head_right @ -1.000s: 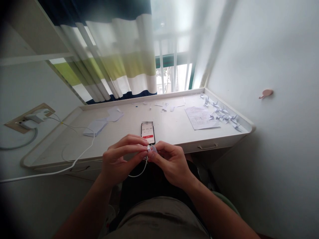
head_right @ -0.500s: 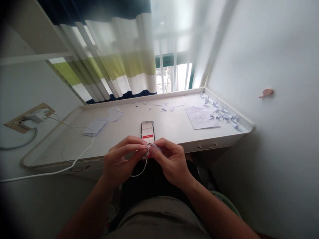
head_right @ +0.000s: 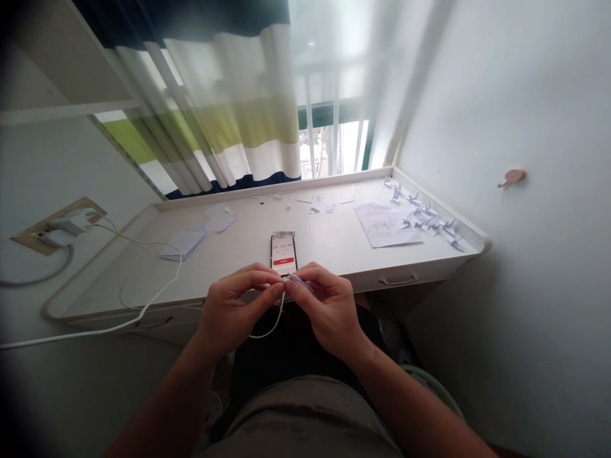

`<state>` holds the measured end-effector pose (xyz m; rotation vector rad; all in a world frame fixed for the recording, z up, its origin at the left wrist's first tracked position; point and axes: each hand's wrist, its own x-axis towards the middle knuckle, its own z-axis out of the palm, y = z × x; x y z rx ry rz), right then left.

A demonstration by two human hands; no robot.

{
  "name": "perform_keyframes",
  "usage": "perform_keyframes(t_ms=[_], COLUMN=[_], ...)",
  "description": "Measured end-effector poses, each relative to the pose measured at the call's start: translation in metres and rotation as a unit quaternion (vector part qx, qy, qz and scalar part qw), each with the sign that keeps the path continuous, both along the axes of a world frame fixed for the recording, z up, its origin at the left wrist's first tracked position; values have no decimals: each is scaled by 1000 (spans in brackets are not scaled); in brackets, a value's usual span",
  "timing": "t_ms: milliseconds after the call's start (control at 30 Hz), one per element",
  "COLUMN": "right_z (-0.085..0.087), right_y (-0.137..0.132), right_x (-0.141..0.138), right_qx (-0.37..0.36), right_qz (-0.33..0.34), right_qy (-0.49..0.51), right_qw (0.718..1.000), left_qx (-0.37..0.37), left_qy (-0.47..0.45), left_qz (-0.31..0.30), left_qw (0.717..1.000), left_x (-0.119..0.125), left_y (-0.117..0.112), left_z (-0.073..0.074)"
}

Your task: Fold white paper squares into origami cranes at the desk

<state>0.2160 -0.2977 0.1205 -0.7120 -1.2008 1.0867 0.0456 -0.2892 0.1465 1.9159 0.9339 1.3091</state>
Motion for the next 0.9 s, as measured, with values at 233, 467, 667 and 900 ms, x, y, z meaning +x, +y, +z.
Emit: perform_keyframes(t_ms=[233,467,667,900], right_z=[-3,-2,-2,0], right_y=[-1,0,1,0], right_x=[2,3,3,3], right_qx=[2,4,8,15], right_qz=[-4,-1,-2,-9], right_qy=[-20,-6,-11,-38], right_qw=[1000,1000,1000,999], left_qx=[22,-38,-100,-191], left_qy=[-5,-26,-35,-60], left_qz=[14,3,-4,-17], left_qw=[1000,999,994,980], left_x=[1,2,0,0], left_y=[0,-2,-1,2], left_z=[1,-1,-1,2])
